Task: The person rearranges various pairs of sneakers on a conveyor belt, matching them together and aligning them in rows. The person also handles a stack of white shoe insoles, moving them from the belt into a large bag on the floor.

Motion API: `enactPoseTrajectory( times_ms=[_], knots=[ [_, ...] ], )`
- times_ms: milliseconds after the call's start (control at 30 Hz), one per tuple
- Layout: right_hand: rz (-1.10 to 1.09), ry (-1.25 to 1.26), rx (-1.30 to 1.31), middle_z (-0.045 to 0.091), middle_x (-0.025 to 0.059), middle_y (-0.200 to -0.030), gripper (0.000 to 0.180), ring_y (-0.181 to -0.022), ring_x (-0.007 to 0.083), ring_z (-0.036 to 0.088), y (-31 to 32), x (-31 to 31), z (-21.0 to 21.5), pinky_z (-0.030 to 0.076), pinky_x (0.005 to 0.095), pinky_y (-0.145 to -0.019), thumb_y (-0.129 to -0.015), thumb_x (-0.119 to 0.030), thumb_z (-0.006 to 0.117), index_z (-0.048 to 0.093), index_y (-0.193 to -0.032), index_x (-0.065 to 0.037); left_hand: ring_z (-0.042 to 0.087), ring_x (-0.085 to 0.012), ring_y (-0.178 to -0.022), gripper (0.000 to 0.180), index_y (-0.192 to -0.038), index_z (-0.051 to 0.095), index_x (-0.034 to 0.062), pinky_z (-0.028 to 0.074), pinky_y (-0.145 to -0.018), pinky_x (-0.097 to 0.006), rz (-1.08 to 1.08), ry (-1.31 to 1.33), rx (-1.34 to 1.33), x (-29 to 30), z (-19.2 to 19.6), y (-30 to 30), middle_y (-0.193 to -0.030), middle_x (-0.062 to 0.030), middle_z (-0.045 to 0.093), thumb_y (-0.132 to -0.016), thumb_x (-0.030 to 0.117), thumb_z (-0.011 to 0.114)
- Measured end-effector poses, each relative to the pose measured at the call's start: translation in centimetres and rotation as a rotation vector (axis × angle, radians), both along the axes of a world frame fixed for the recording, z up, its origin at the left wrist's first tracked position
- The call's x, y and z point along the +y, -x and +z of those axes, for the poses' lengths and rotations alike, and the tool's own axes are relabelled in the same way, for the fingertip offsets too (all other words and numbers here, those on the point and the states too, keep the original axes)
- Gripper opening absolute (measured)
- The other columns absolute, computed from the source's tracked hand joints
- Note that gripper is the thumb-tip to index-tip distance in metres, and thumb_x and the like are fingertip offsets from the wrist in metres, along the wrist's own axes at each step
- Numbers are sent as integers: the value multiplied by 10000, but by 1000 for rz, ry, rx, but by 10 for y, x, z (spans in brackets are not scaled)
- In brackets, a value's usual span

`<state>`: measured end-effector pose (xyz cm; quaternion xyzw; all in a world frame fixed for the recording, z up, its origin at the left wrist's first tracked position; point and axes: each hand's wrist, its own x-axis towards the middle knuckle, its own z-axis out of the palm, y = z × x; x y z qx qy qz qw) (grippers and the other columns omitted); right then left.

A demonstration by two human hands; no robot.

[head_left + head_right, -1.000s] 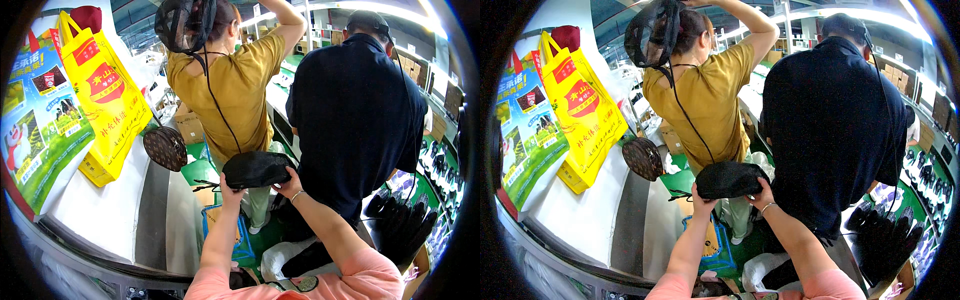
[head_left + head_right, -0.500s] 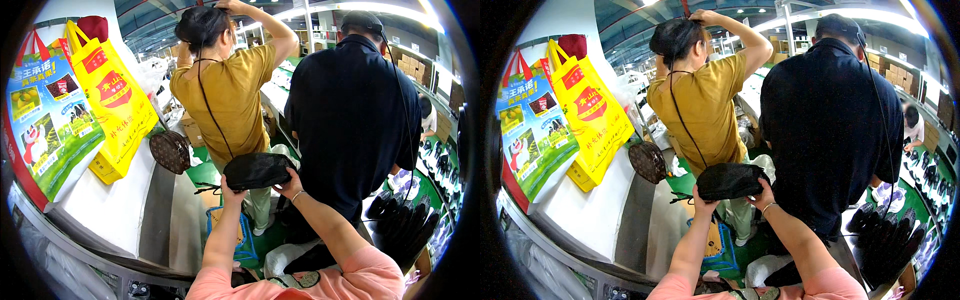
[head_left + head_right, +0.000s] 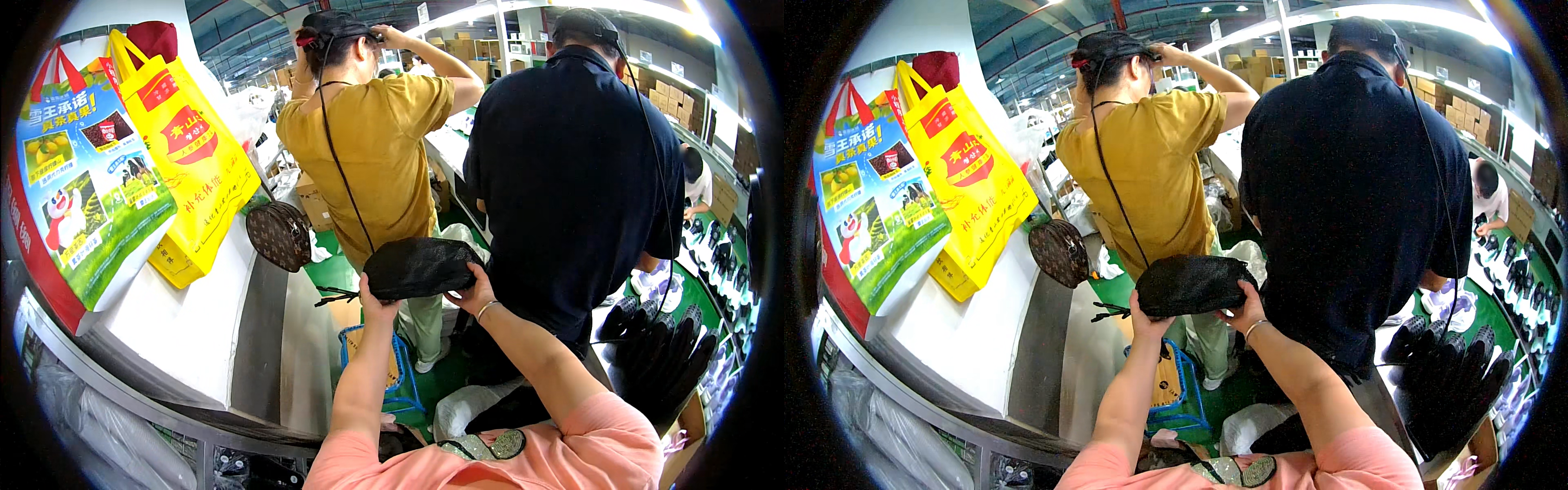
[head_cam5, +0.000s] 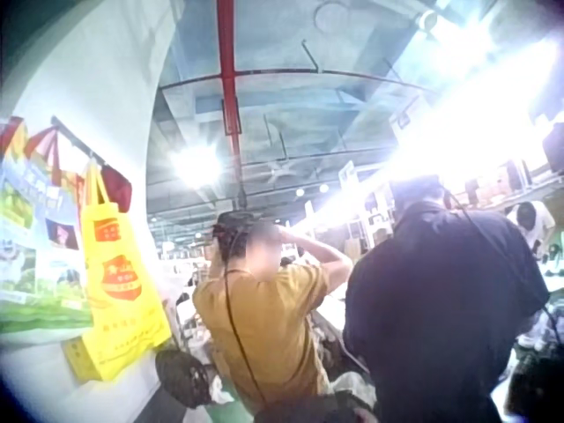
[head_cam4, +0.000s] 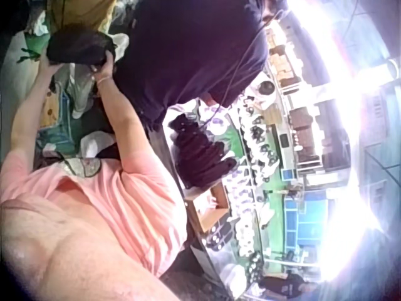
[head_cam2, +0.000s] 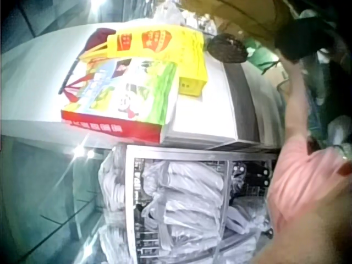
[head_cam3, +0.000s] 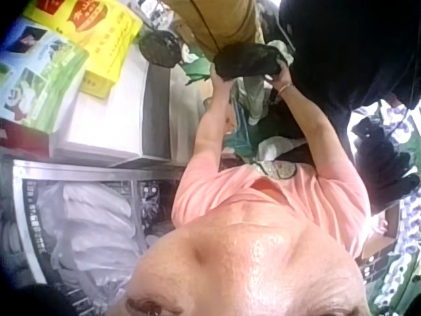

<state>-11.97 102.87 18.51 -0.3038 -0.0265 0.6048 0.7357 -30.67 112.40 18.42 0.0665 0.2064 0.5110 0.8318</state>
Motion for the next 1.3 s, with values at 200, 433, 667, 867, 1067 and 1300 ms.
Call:
enactPoseTrajectory(
  times_ms=[200,433,667,867,1067,1300],
  knots=[
    [-26,10,25,416,61,-1167,494,-1057,245,402,3,-4,4,328,508,-850,-707,-355,554,409,-1135,-158,443,-252,-1037,502,-1071,507,149,317,-902,-455,11,-6,15,-9,14,-1,-1129,-48,489,-678,448,599],
    [-34,-4,25,383,57,-1202,538,-1087,251,376,1,-4,-2,314,502,-873,-697,-352,568,385,-1159,-145,431,-253,-1055,502,-1080,504,149,313,-909,-451,-64,-42,-35,1,4,-3,-1134,-42,487,-693,461,573],
    [-34,-3,25,391,51,-1193,530,-1068,252,392,4,-3,-5,313,492,-883,-698,-362,575,398,-1147,-143,387,-286,-1092,517,-1125,462,162,313,-893,-493,-92,-140,-14,8,-8,-1,-1183,-65,430,-711,464,530],
    [-35,14,-5,443,63,-1137,458,-1038,254,421,6,8,-2,323,481,-877,-723,-351,545,432,-1102,-119,397,-290,-1074,550,-1116,472,157,324,-883,-489,-28,38,63,8,7,1,-1170,-72,434,-675,473,562],
    [-11,42,-5,461,53,-1119,415,-1028,233,430,19,20,-3,321,472,-870,-729,-343,533,450,-1074,-129,391,-288,-1076,560,-1128,461,161,325,-877,-486,13,53,52,16,-1,13,-1177,-72,426,-678,483,549],
    [18,41,-34,459,55,-1096,396,-998,221,436,30,33,-8,349,478,-839,-718,-338,551,451,-1038,-129,386,-284,-1087,536,-1135,459,174,298,-887,-494,4,-48,79,27,-9,29,-1179,-60,431,-717,509,470]
  ],
)
